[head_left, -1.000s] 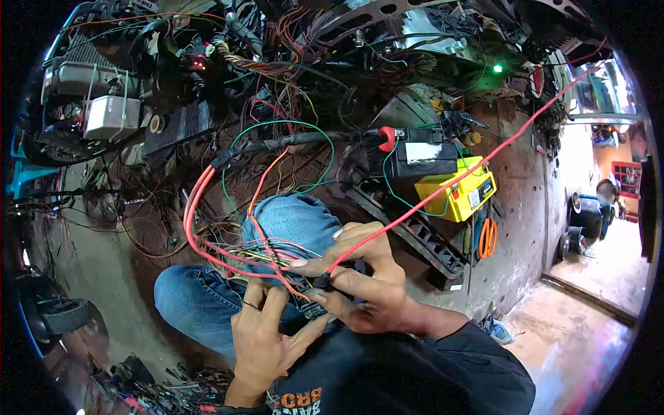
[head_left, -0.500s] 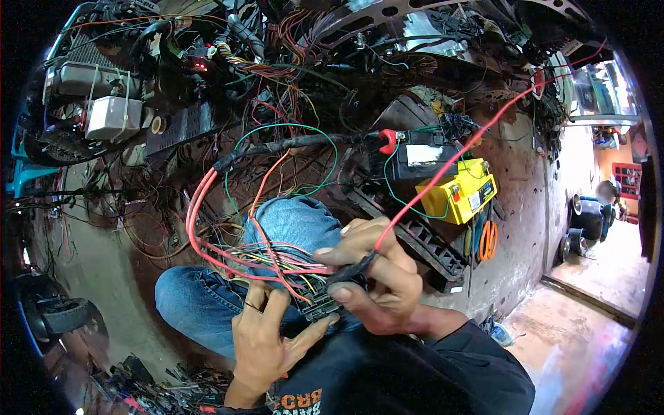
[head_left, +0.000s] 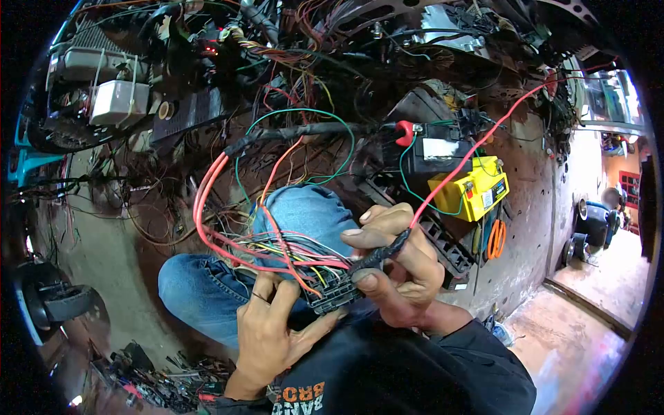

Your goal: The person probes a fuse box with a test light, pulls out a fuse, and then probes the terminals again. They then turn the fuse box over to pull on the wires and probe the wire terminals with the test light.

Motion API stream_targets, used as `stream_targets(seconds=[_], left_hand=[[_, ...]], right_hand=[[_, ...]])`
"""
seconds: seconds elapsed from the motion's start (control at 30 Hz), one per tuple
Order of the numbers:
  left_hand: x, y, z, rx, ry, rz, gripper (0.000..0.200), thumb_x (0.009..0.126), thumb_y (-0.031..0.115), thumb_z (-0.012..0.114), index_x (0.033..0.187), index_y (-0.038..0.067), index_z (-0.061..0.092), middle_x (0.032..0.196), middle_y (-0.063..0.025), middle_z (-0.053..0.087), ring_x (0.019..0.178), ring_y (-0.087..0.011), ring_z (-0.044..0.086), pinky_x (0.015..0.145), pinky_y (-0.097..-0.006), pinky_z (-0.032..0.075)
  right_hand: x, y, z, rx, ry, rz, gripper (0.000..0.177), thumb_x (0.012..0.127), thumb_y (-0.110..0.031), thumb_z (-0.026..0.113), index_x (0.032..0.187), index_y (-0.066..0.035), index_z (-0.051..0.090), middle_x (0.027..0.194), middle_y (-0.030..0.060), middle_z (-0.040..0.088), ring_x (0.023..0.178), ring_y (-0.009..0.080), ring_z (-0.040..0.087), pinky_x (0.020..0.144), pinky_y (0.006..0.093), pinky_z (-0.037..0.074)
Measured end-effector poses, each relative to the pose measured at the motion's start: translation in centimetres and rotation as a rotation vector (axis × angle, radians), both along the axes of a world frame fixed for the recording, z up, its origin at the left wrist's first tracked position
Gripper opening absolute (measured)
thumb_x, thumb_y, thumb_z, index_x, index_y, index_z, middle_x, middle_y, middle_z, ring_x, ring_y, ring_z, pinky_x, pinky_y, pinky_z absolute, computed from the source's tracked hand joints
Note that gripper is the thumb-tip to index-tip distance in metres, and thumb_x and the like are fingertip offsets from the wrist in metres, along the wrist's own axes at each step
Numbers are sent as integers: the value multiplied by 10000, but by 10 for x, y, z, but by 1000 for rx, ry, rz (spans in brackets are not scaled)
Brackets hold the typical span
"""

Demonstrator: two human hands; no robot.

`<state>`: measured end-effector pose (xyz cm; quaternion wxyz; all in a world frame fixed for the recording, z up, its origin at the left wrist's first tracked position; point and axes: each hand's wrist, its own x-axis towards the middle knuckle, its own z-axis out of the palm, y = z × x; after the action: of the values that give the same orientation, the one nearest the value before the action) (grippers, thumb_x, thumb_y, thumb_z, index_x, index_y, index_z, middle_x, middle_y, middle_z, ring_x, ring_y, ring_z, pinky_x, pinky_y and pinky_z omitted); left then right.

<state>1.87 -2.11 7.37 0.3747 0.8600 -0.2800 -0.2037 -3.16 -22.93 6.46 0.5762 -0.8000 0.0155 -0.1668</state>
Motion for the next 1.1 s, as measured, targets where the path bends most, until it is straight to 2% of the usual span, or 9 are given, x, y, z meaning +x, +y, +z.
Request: stream_targets(seconds=[0.1,0.13,0.23,0.33,0.83,0.93,1.1], left_hand=[[0,0,0,-5,-3,0,503,692,325,924,1003,44,646,934,-153,605,744,-343,652,589,-450,534],[1,1,1,2,1,-5,500,694,327,923,999,46,645,935,-151,603,745,-343,653,586,-447,534],[1,1,0,-12,-16,-8,500,695,329,923,993,44,641,940,-150,601,747,-339,653,582,-441,531],[0,2,-1,0,-30,-10,502,694,333,923,989,44,637,946,-147,599,751,-333,654,579,-434,529],[1,1,-1,-37,-13,-3,535,689,315,924,1069,47,659,998,-173,615,777,-353,665,597,-443,543],[0,2,-2,-16,-12,-14,547,691,312,923,1088,43,661,1025,-183,622,803,-368,672,621,-449,554],[0,-1,-2,-21,-19,-5,566,701,318,921,1113,32,659,1069,-196,632,833,-380,680,645,-445,566]], right_hand=[[2,2,-8,-33,-50,-8,418,915,-314,742,1123,47,721,900,85,632,865,222,559,916,439,463],[3,3,-8,-31,-48,-2,419,916,-317,739,1125,46,722,906,88,637,877,228,564,916,441,463],[3,1,-2,-10,1,46,256,841,-124,800,1029,32,724,1170,142,728,976,272,590,913,404,470],[5,2,-7,-73,-22,74,426,918,-321,739,1133,47,726,962,108,665,887,252,577,919,452,460],[3,6,-10,-53,44,113,392,917,-272,745,1133,54,736,1084,150,702,945,274,595,915,441,466],[8,7,-6,-77,12,125,245,782,-78,823,971,26,706,1025,122,650,931,297,585,837,409,480],[7,8,-8,-87,-27,143,245,786,-68,818,958,33,675,1030,141,662,939,316,601,847,449,475]])
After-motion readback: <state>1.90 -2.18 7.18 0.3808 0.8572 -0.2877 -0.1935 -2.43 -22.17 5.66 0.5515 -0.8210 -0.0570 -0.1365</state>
